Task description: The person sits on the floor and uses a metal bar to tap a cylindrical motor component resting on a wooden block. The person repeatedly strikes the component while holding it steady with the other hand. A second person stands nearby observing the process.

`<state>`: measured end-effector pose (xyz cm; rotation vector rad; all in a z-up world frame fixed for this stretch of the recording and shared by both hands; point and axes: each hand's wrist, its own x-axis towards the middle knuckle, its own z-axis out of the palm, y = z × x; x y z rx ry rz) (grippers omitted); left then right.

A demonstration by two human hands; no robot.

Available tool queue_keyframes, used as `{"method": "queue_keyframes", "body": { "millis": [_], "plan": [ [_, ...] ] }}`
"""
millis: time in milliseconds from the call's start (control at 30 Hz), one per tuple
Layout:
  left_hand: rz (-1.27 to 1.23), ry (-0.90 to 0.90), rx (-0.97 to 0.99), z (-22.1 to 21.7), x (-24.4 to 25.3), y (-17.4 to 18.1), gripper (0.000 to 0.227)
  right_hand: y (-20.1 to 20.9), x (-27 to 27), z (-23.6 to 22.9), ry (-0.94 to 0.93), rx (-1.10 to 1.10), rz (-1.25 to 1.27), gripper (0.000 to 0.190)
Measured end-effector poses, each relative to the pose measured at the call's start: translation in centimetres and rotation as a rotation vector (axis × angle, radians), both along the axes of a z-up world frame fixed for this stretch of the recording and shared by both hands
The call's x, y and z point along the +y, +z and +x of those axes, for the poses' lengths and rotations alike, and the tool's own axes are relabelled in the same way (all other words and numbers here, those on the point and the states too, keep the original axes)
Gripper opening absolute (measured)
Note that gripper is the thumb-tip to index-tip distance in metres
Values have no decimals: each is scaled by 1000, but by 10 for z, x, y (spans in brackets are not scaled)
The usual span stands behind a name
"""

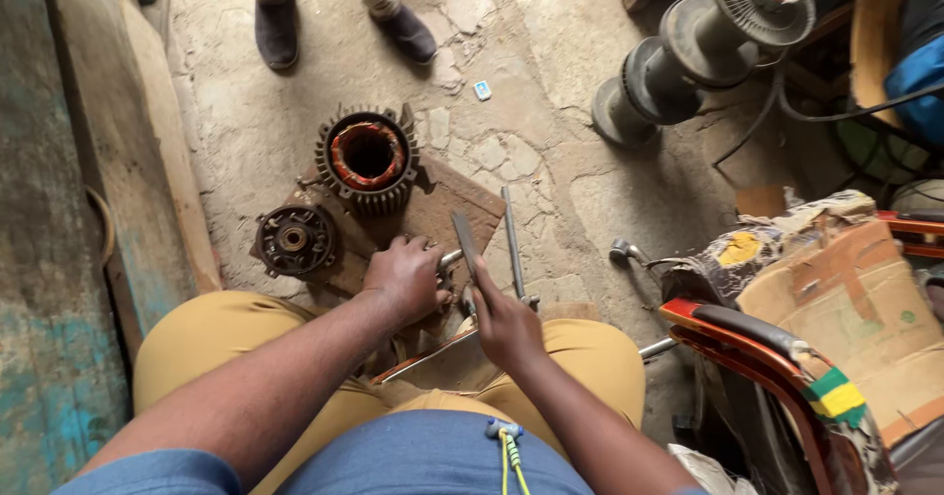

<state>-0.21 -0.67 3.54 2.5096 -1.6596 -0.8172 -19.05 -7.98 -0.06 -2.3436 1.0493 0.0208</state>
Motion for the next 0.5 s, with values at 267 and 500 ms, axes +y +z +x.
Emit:
{"method": "queue_keyframes", "body": {
  "millis": [267,500],
  "plan": [
    [39,11,-10,-2,-1,7,66,-46,-64,23,-314,-514,612,53],
    [80,-17,-11,4,-4,8,61,-9,-23,-65,-230,-508,551,46]
  ]
}}
